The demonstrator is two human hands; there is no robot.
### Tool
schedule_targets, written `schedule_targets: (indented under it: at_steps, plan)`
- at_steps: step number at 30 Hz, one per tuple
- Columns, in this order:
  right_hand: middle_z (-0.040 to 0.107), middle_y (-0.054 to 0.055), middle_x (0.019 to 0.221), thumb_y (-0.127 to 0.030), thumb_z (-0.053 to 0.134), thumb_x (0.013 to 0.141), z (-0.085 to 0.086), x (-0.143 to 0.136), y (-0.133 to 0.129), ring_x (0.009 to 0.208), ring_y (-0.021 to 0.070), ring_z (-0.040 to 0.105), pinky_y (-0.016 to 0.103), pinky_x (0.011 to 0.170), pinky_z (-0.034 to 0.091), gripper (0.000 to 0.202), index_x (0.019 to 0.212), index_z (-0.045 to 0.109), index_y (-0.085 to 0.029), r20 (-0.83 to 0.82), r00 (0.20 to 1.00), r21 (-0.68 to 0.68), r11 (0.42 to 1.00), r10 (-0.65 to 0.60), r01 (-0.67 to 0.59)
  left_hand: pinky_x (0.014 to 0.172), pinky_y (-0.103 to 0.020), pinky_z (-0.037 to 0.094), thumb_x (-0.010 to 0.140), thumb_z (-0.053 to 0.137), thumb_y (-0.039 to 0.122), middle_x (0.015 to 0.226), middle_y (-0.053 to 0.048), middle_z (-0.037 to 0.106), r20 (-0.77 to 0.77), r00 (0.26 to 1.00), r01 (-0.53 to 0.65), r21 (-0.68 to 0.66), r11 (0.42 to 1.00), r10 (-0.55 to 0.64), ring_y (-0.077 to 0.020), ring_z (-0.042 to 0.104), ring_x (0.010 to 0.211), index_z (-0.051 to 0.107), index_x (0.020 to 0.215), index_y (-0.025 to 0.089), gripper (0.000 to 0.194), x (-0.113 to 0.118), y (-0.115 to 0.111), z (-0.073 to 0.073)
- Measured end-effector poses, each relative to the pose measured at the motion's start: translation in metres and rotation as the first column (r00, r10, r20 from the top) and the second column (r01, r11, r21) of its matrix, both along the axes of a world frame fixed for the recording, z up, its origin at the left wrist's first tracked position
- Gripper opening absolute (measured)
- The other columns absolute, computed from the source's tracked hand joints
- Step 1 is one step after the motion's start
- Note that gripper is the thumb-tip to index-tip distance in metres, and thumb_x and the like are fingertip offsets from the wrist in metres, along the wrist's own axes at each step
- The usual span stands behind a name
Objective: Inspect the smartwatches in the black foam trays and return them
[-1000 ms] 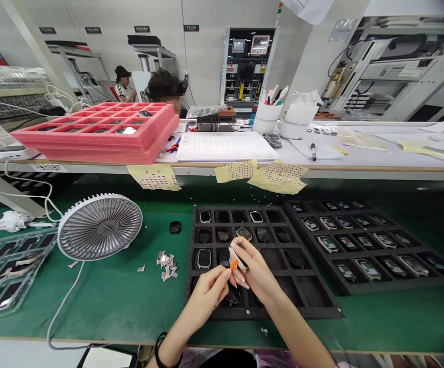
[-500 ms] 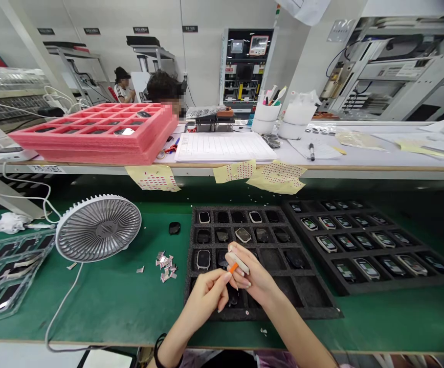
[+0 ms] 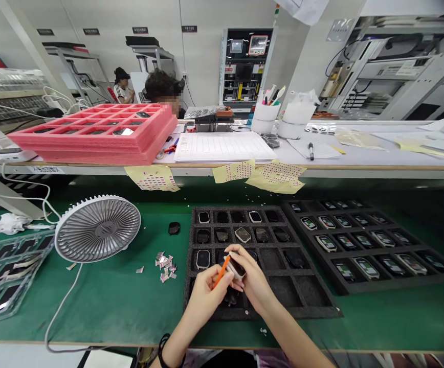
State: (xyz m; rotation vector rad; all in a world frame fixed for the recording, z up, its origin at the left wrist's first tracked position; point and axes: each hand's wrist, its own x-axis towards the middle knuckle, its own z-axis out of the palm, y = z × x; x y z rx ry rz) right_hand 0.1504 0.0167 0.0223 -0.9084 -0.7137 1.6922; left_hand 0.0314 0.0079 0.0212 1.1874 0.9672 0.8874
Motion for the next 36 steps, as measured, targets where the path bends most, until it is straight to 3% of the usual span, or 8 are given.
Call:
schedule_targets:
  at_steps: [6,9,12,15,19,25,28,36]
  plan:
    - [0.047,-0.006,0.062,-0.054,0.052,0.086,-0.012,0.021,-0.001,0.041,0.0079,0.037,0.020,0.037,0.028,0.031,0.092,0.051,-0.024,0.409,0.899,0.221,0.973,-0.159,0.072,0.038,-0.019,0.020,0.078,0.053,0.067,0.045,0.010,0.030,-0.041,0.993,-0.110,0.007,0.994,0.110,-0.0053,0.024,0.038,0.042,0.063,0.020,0.051,-0.018,0.001,-0.003]
    - [0.056,0.000,0.073,-0.048,0.045,0.091,-0.021,0.064,0.005,0.058,0.0146,0.052,0.026,0.053,0.041,0.026,0.097,0.053,-0.024,0.734,0.576,0.374,0.922,-0.361,0.101,0.041,-0.019,0.024,0.078,0.051,0.066,0.046,0.009,0.030,-0.207,0.951,-0.218,0.073,0.973,0.228,-0.0067,0.026,0.040,0.039,0.062,0.021,0.049,-0.056,0.007,-0.007]
    - [0.062,0.005,0.084,-0.043,0.042,0.093,-0.034,0.100,0.007,0.074,0.0215,0.059,0.031,0.064,0.045,0.023,0.095,0.055,-0.024,0.896,0.252,0.375,0.927,-0.365,0.009,0.048,-0.023,0.032,0.078,0.050,0.062,0.047,0.005,0.040,-0.491,0.814,-0.239,0.205,0.949,0.311,-0.0113,0.038,0.046,0.048,0.061,0.020,0.046,-0.092,0.013,-0.016]
    - [0.063,0.006,0.084,-0.038,0.039,0.093,-0.050,0.113,0.007,0.078,0.0253,0.060,0.036,0.068,0.047,0.023,0.093,0.057,-0.024,0.935,0.077,0.353,0.931,-0.347,-0.092,0.053,-0.026,0.037,0.081,0.043,0.058,0.056,-0.001,0.057,-0.679,0.657,-0.224,0.237,0.945,0.327,-0.0180,0.052,0.052,0.060,0.075,0.019,0.042,-0.110,0.017,-0.025]
    - [0.064,0.009,0.094,-0.035,0.039,0.093,-0.058,0.123,0.007,0.091,0.0269,0.059,0.039,0.081,0.047,0.023,0.098,0.058,-0.022,0.882,-0.010,0.463,0.871,-0.471,-0.165,0.055,-0.027,0.040,0.086,0.037,0.047,0.066,-0.006,0.067,-0.819,0.482,-0.222,0.229,0.948,0.311,-0.0235,0.062,0.058,0.063,0.093,0.019,0.039,-0.115,0.019,-0.029]
    - [0.061,0.013,0.077,-0.037,0.038,0.091,-0.058,0.164,0.001,0.078,0.0316,0.057,0.040,0.066,0.045,0.026,0.090,0.056,-0.018,0.803,-0.437,0.415,0.907,-0.405,-0.077,0.055,-0.027,0.042,0.088,0.039,0.044,0.067,-0.008,0.070,-0.861,0.350,-0.271,0.285,0.919,0.370,-0.0288,0.067,0.066,0.058,0.094,0.019,0.032,-0.118,0.019,-0.023]
    - [0.060,0.011,0.071,-0.040,0.039,0.090,-0.066,0.176,0.002,0.076,0.0312,0.057,0.040,0.066,0.045,0.029,0.091,0.056,-0.018,0.836,-0.395,0.371,0.923,-0.380,-0.103,0.057,-0.027,0.043,0.088,0.040,0.046,0.069,-0.007,0.070,-0.814,0.445,-0.259,0.283,0.923,0.374,-0.0280,0.068,0.067,0.057,0.093,0.021,0.031,-0.112,0.020,-0.023]
    - [0.050,-0.001,0.060,-0.057,0.058,0.075,-0.058,0.187,0.009,0.055,0.0176,0.049,0.031,0.055,0.041,0.040,0.089,0.061,-0.020,0.924,0.187,0.326,0.943,-0.333,0.067,0.053,-0.024,0.033,0.093,0.030,0.050,0.055,0.004,0.046,-0.580,0.783,-0.098,0.241,0.966,0.224,-0.0167,0.049,0.052,0.056,0.093,0.020,0.040,-0.070,0.012,-0.008]
